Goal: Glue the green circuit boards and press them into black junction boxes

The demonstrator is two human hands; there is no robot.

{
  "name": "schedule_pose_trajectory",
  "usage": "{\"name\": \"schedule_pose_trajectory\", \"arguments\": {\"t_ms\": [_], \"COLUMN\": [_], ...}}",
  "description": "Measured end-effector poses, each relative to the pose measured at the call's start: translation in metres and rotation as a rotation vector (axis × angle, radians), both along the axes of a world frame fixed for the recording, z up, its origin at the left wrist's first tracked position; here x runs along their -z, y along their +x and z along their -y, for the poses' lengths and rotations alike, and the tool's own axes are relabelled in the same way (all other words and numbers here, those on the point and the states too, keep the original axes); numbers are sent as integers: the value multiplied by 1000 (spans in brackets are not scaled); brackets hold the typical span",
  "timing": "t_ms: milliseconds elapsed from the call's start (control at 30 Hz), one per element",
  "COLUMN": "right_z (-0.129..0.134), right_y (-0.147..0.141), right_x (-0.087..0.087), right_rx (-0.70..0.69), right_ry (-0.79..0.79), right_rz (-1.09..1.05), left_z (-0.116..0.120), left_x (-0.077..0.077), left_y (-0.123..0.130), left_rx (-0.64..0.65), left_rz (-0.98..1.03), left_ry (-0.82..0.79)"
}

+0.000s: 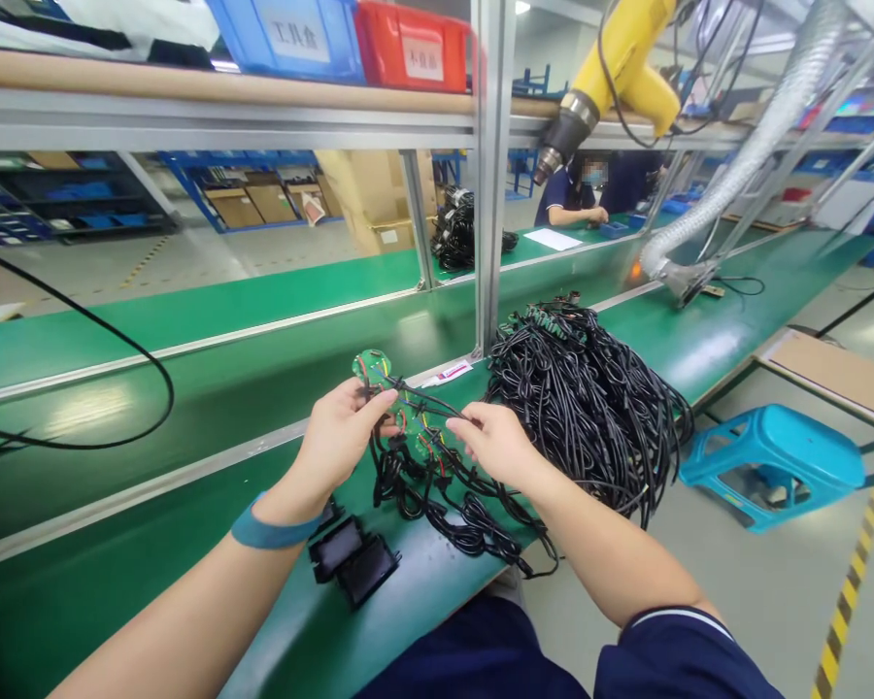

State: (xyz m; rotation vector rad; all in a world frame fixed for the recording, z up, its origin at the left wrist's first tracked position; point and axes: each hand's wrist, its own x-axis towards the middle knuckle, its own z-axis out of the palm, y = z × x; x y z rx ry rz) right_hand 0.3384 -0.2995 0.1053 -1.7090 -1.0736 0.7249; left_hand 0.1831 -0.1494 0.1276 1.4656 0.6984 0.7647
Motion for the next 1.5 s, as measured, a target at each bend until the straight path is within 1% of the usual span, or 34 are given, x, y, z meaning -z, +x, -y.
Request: {"name": "schedule_pose_trajectory", "arguments": {"t_ms": [67, 200, 267, 367, 500, 567, 633, 700, 800, 933, 967, 1033, 1100, 1167, 1267, 1367, 1433, 1500], "right_z": [4, 12, 14, 18, 22, 24, 26, 26, 26, 26, 27, 29, 32, 36, 47, 61, 69, 75], "right_y": [-1, -3, -1, 7, 18, 19, 15, 10, 4, 8, 10, 14, 17, 20, 22, 24, 23, 22], "right_x": [-4, -2, -1, -3, -8, -7, -4, -1, 2, 0, -1, -3, -3, -3, -2, -7, -13, -19], "right_rx": [-8, -125, -170, -187, -216, -243, -234, -205, -162, -192, -207, -263, -330, -355, -333, -271, -191, -126], "right_ry": [-25, -135, -150, -157, -269, -304, -331, -340, -312, -233, -238, -315, -395, -374, -245, -157, -110, -78], "right_rz": [67, 91, 99, 143, 116, 146, 200, 241, 273, 392, 405, 319, 133, -17, -198, -343, -317, -210], "left_z": [2, 2, 1, 0, 1, 3, 4, 3, 1, -1, -1, -2, -4, -4, 0, 14, 27, 40], "left_x": [0, 2, 3, 5, 5, 5, 6, 7, 8, 7, 7, 7, 8, 8, -1, -21, -38, -53], "left_y": [0, 1, 2, 4, 5, 5, 5, 4, 4, 4, 4, 4, 4, 5, 6, 7, 7, 7], "left_rx": [-8, -15, -14, -26, -33, -32, -31, -34, -45, -55, -57, -61, -65, -57, -5, 52, 86, 119], "left_rz": [-2, -10, -8, 11, 24, 20, 10, 2, 4, 16, 20, 28, 42, 71, 140, 173, 161, 135], "left_ry": [10, 28, 19, -14, -39, -44, -42, -34, -31, -55, -61, -67, -66, -68, -96, -77, -12, 63]}}
